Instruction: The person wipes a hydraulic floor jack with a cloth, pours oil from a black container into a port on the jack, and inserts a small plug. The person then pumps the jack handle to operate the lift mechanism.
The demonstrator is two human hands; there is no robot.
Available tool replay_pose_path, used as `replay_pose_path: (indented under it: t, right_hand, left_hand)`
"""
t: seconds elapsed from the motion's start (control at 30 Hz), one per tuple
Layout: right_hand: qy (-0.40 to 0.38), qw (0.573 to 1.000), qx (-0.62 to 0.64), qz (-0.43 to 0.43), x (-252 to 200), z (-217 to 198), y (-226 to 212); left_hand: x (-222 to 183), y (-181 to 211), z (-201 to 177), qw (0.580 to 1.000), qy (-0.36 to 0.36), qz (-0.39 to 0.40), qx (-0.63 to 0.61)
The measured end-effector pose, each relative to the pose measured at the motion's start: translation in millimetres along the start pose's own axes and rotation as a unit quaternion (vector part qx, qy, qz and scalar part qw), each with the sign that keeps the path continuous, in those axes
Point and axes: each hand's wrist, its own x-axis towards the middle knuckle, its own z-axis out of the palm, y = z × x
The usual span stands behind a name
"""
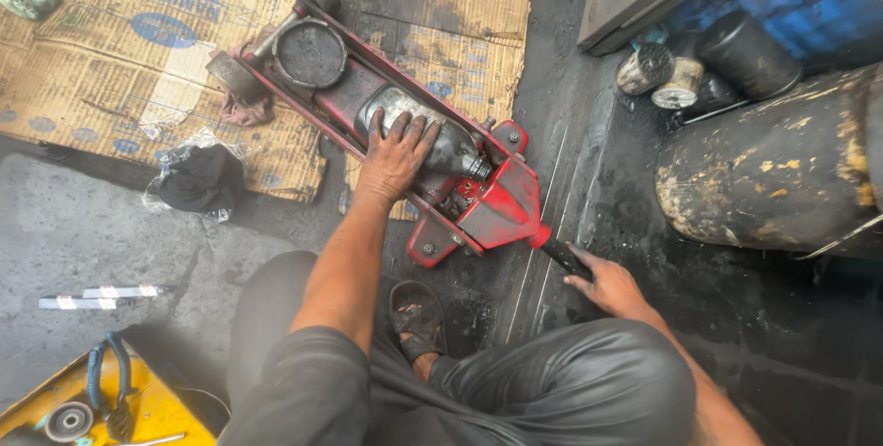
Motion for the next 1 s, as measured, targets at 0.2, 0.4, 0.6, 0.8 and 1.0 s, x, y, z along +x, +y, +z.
replay_pose_path:
  t: [0.2, 0.4, 0.6, 0.8, 1.0]
  right_hand:
    - [-0.040, 0.996, -0.071, 0.023, 3, -7, -9]
    - [-0.075, 0.992, -0.098, 0.024, 5, -11, -12]
    - [-0.121, 0.977, -0.174, 0.000, 14, -20, -17]
    - [-0.154, 0.963, -0.218, -0.043, 21, -31, -10]
    - [-0.177, 0.957, -0.218, -0.074, 34, -47, -27]
  left_hand:
    - [4, -7, -5, 0.998, 0.012, -0.033, -0.042]
    - [21, 2, -21, 0.966, 0.090, -0.139, -0.200]
    - [56, 28, -44, 0.886, 0.224, -0.252, -0.319]
    - [60, 27, -100, 0.878, 0.219, -0.203, -0.375]
    - [33, 29, -151, 0.890, 0.211, -0.159, -0.372]
